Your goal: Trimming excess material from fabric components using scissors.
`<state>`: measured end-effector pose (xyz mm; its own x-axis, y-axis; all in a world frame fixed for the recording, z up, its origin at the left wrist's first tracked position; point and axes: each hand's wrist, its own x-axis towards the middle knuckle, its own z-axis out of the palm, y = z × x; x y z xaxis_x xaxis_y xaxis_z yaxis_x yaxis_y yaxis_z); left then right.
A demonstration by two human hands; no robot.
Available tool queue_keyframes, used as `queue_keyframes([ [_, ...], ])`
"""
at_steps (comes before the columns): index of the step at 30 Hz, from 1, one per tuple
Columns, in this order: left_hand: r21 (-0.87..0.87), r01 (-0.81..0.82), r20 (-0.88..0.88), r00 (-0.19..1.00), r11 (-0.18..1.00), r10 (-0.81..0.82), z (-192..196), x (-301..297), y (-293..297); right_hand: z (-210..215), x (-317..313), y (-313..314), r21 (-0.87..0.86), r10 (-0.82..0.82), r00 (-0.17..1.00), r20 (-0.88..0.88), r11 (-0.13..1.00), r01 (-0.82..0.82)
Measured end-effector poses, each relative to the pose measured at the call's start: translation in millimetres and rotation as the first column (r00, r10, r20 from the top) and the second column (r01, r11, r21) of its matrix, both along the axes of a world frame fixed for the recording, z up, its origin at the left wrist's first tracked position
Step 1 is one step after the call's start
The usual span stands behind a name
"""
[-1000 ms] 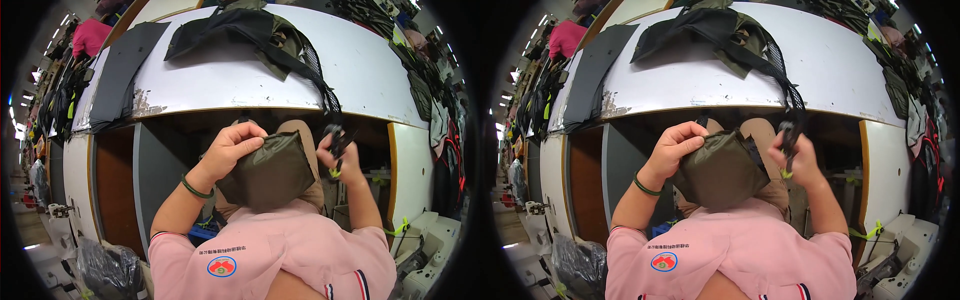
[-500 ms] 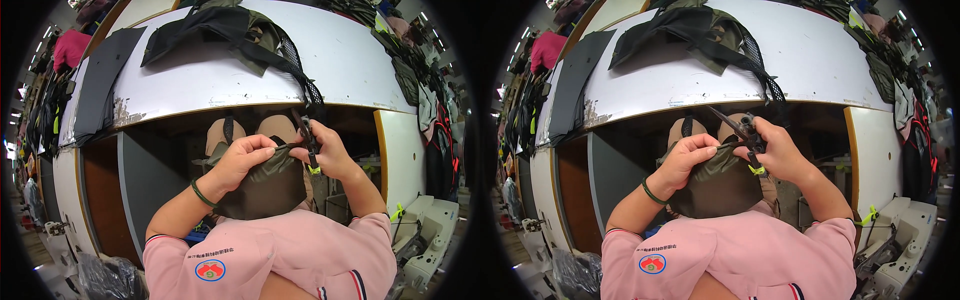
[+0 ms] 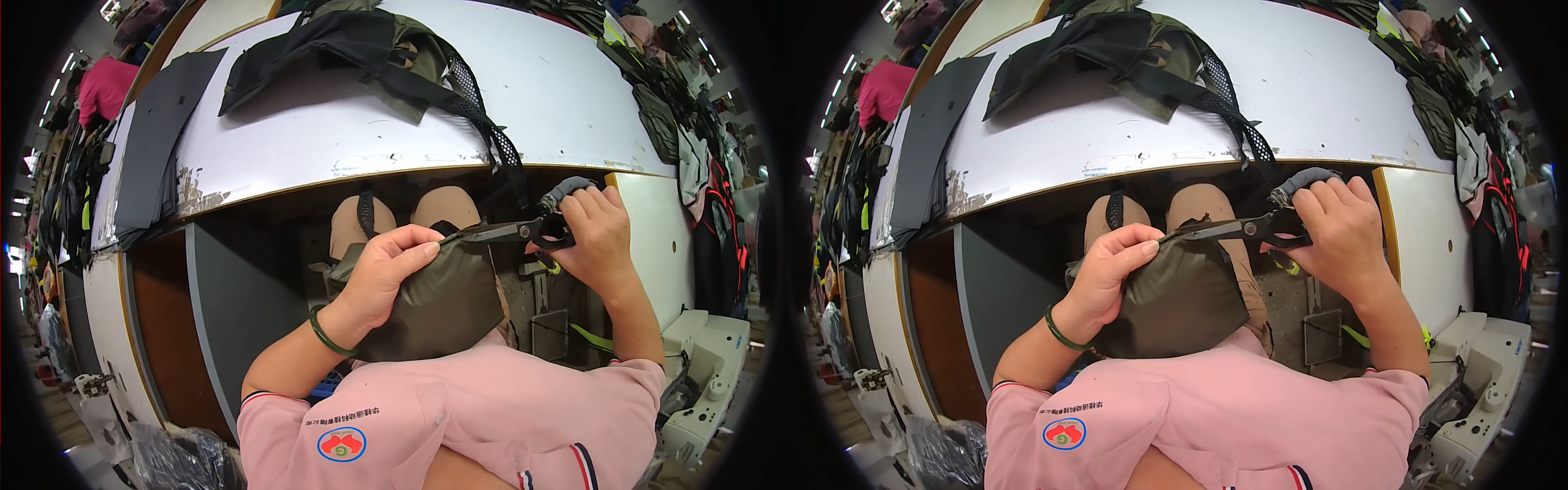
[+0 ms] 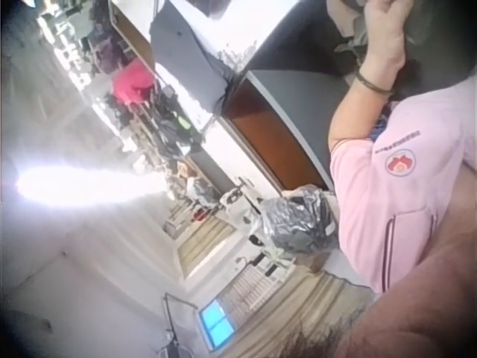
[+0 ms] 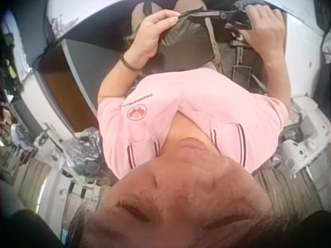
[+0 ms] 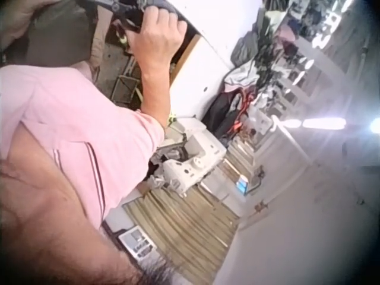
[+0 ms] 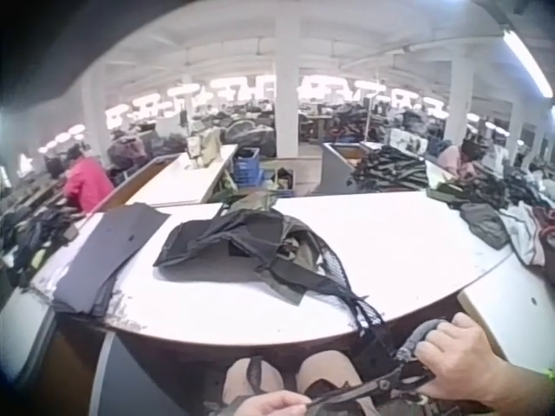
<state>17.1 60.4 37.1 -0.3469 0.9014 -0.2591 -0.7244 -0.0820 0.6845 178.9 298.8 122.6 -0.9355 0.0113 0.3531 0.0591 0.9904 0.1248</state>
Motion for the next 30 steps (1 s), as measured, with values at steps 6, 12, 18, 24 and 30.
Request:
queue_keyframes([
  [6, -0.007, -0.015, 0.0, 1.0, 1.0, 0.015, 0, 2, 1, 4, 2, -2, 0.069, 0.023, 0.999, 0.026, 0.997, -0.024],
  [12, -0.018, -0.011, -0.041, 0.999, 1.0, 0.01, 0, 4, 2, 7, -1, -5, 0.113, 0.026, 0.999, 0.04, 0.993, -0.031],
  [18, -0.032, 0.013, -0.067, 0.998, 0.999, -0.015, -1, 3, 2, 5, 0, 0, 0.158, 0.018, 0.999, 0.03, 0.987, -0.022],
  [24, -0.02, 0.025, -0.095, 0.995, 0.999, -0.027, -1, 2, -1, 8, 3, 8, 0.075, -0.051, 0.999, -0.018, 0.996, 0.053],
  [30, -0.039, 0.063, -0.142, 0.988, 0.997, -0.068, 5, 4, 9, 1, -22, -17, -0.815, 0.005, 0.975, 0.22, 0.55, 0.181],
])
